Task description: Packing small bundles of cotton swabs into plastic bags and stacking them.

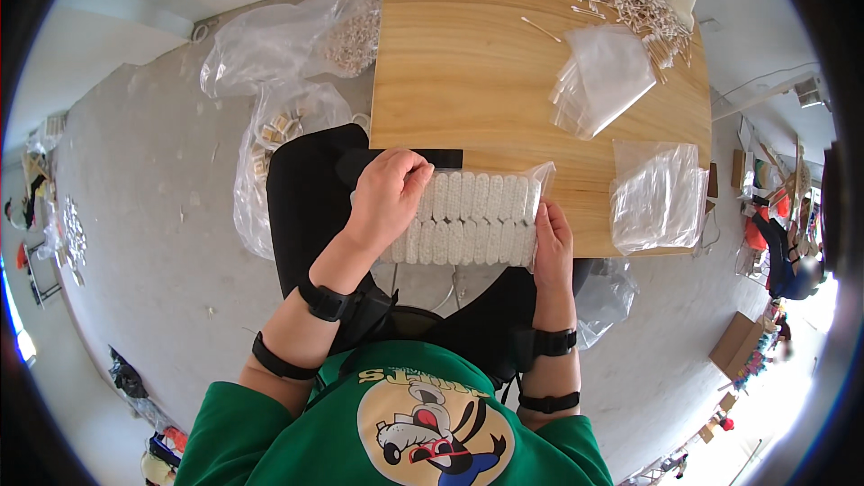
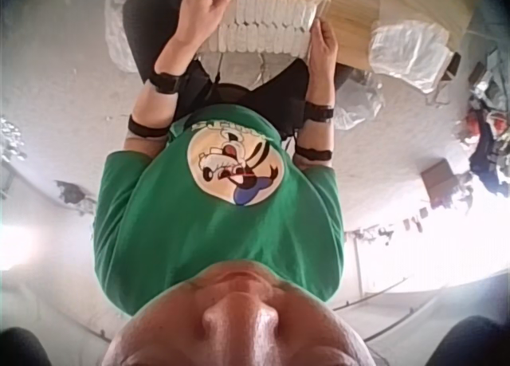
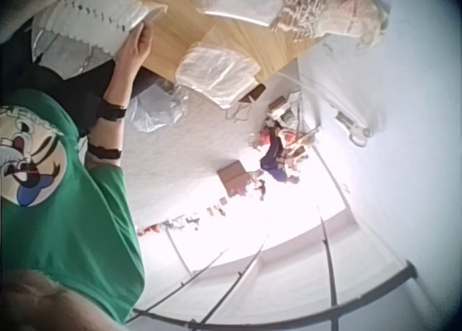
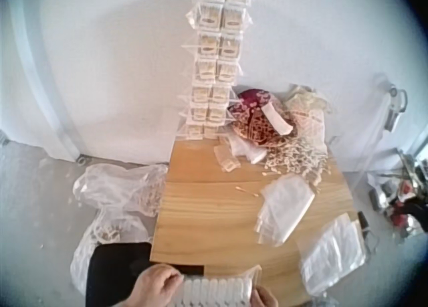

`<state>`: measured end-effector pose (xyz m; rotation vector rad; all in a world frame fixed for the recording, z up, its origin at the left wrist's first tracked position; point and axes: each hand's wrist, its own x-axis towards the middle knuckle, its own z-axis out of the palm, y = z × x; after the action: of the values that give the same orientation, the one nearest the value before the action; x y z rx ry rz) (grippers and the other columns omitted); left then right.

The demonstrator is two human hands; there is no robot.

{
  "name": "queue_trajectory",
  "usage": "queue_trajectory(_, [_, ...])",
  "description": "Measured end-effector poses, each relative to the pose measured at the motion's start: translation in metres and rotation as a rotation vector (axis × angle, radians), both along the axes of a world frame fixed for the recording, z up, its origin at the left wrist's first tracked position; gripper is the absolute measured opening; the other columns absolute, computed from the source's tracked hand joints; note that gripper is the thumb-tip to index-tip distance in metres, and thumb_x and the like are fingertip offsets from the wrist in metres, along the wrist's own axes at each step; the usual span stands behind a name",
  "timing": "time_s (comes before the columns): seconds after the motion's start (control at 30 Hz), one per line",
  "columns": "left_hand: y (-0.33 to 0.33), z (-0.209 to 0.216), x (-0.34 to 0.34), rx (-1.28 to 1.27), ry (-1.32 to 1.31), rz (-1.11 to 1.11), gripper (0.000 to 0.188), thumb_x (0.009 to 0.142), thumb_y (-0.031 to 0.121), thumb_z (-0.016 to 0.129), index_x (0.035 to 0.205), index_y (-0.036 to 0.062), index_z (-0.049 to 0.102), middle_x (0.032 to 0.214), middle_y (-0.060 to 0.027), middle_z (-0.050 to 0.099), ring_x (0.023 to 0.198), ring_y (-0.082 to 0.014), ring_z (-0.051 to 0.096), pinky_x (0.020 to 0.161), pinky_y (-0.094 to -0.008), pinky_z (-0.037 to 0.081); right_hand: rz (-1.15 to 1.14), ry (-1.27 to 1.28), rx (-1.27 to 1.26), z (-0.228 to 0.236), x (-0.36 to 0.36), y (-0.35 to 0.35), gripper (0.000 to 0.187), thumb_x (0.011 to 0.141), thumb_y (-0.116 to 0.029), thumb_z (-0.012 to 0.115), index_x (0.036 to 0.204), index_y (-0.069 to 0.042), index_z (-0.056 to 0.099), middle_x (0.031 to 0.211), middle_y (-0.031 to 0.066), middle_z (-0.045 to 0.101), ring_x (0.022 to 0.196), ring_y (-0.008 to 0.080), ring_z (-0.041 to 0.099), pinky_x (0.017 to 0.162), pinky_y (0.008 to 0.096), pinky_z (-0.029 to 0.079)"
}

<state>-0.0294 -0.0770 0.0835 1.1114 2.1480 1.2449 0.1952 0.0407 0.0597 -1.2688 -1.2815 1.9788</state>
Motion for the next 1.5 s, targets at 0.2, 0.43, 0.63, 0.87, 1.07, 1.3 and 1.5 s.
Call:
queue_trajectory(0.2, [-0.002,-0.015,-0.01,-0.043,-0.202,0.138,0.019,0.094,0.013,0.054,0.082,-0.0011,0.049,0.075,-0.012,0.058,0.069,-0.0253,0.06,0.062,-0.0342,0.046,0.025,-0.042,-0.006,-0.004,0.003,0.002,0.028,0.099,-0.018,0.049,0.114,0.003,0.058,0.098,0.0025,0.063,0.088,0.0077,0.056,0.079,0.0209,0.044])
queue_trajectory(0.43, [-0.007,-0.011,-0.006,-0.005,-0.176,0.095,0.029,0.099,0.021,0.047,0.081,-0.0011,0.051,0.076,-0.0111,0.056,0.072,-0.024,0.058,0.065,-0.0328,0.045,0.028,-0.046,0.027,-0.006,0.001,0.002,0.027,0.1,-0.02,0.046,0.113,0.001,0.057,0.097,0.0016,0.063,0.085,0.0068,0.057,0.076,0.0211,0.046])
queue_trajectory(0.63, [-0.003,0.006,-0.003,0.152,-0.039,-0.03,0.017,0.089,0.015,0.062,0.083,-0.0008,0.06,0.072,-0.0104,0.056,0.068,-0.0231,0.054,0.062,-0.0324,0.043,0.018,-0.03,-0.016,-0.003,0.001,0.002,0.027,0.099,-0.018,0.049,0.114,0.002,0.058,0.097,0.0024,0.063,0.087,0.0075,0.056,0.078,0.0207,0.044])
queue_trajectory(0.87, [-0.006,-0.009,-0.007,-0.121,-0.122,0.027,0.014,0.085,0.011,0.064,0.083,-0.0015,0.057,0.072,-0.0106,0.056,0.069,-0.0254,0.055,0.059,-0.0356,0.043,0.017,-0.025,-0.007,-0.004,0.0,0.0,0.027,0.1,-0.019,0.048,0.114,0.002,0.058,0.097,0.0021,0.063,0.086,0.0072,0.057,0.076,0.0207,0.045])
queue_trajectory(1.07, [-0.006,-0.004,-0.004,-0.026,0.156,0.163,0.007,0.086,0.005,0.059,0.084,-0.0001,0.055,0.081,-0.0124,0.058,0.075,-0.0325,0.055,0.066,-0.039,0.045,0.019,-0.03,0.0,-0.008,0.003,0.002,0.027,0.1,-0.019,0.048,0.114,0.002,0.057,0.098,0.003,0.064,0.086,0.0078,0.058,0.076,0.0215,0.047])
queue_trajectory(1.3, [-0.017,0.028,0.029,0.02,0.518,-0.351,0.035,0.083,0.01,0.061,0.118,0.0046,0.056,0.127,-0.0111,0.055,0.123,-0.0284,0.049,0.107,-0.0449,0.033,-0.036,-0.003,-0.072,0.001,-0.001,0.009,0.022,0.097,-0.015,0.053,0.109,0.002,0.061,0.091,0.0009,0.064,0.081,0.0069,0.056,0.074,0.0201,0.045])
queue_trajectory(1.5, [-0.015,0.026,0.036,-0.2,0.612,-0.366,0.059,0.086,0.028,0.06,0.138,0.0078,0.042,0.145,-0.011,0.039,0.134,-0.0265,0.037,0.111,-0.0456,0.024,0.053,-0.118,-0.022,-0.012,0.004,0.02,0.016,0.095,-0.016,0.057,0.097,-0.001,0.062,0.081,-0.0007,0.061,0.071,0.0058,0.053,0.063,0.02,0.043])
